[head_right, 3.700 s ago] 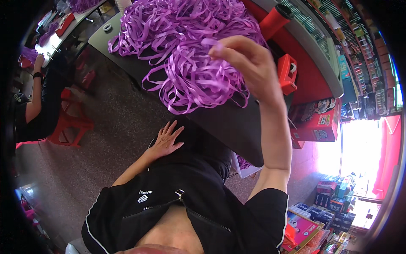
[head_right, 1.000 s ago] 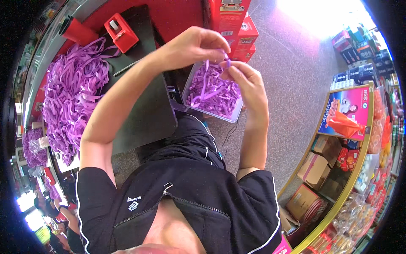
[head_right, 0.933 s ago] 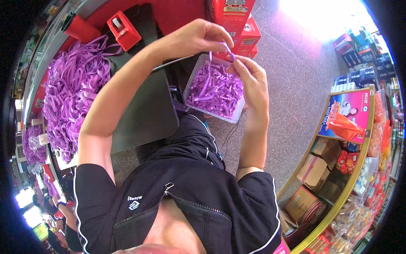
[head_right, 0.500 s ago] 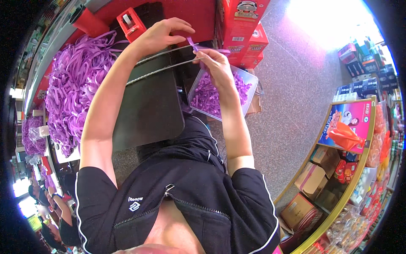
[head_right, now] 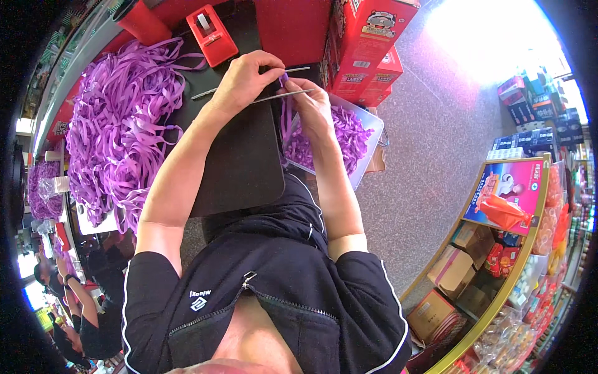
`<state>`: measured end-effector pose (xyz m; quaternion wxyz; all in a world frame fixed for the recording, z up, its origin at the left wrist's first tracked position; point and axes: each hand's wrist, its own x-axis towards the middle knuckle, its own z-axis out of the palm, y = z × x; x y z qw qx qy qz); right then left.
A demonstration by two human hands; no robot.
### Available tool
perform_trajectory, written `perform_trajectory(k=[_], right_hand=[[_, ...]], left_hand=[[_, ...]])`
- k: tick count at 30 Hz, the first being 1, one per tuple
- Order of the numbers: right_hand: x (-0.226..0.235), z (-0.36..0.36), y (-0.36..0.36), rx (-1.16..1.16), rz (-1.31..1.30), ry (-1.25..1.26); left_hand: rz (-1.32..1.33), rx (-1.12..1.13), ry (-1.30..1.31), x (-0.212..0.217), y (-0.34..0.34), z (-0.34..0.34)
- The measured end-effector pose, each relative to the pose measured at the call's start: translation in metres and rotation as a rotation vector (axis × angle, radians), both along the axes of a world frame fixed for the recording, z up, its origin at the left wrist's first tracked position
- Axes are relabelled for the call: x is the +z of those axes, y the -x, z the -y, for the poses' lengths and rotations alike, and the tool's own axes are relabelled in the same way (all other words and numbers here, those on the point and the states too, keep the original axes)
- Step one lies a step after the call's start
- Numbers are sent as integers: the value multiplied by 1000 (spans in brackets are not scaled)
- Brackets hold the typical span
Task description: The recorder is assembling purple lanyards by threading ribbons through metal clips and using a tape dispenser.
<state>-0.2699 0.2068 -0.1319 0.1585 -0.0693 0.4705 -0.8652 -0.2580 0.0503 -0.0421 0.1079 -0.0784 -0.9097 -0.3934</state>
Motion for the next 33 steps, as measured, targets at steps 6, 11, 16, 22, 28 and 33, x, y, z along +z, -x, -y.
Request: perform_trajectory(k=[6, 11, 16, 22, 28, 33], right_hand=[[4, -7, 1, -34, 3, -56], [4, -10, 20, -100, -338, -536], [1, -7, 34, 16, -421, -607], [-10, -14, 33, 8, -331, -742], [-75, -29, 30, 24, -435, -797], [-115, -38, 20, 19, -363, -746]], left_hand=[[-52, -59, -36, -14, 6, 7], [-137, -57, 27, -20, 7, 9], [-154, -47, 42, -19, 7, 9], [-155, -56, 67, -20, 7, 10], [-169, -53, 80, -20, 7, 12], [-130, -83, 67, -19, 10, 7]])
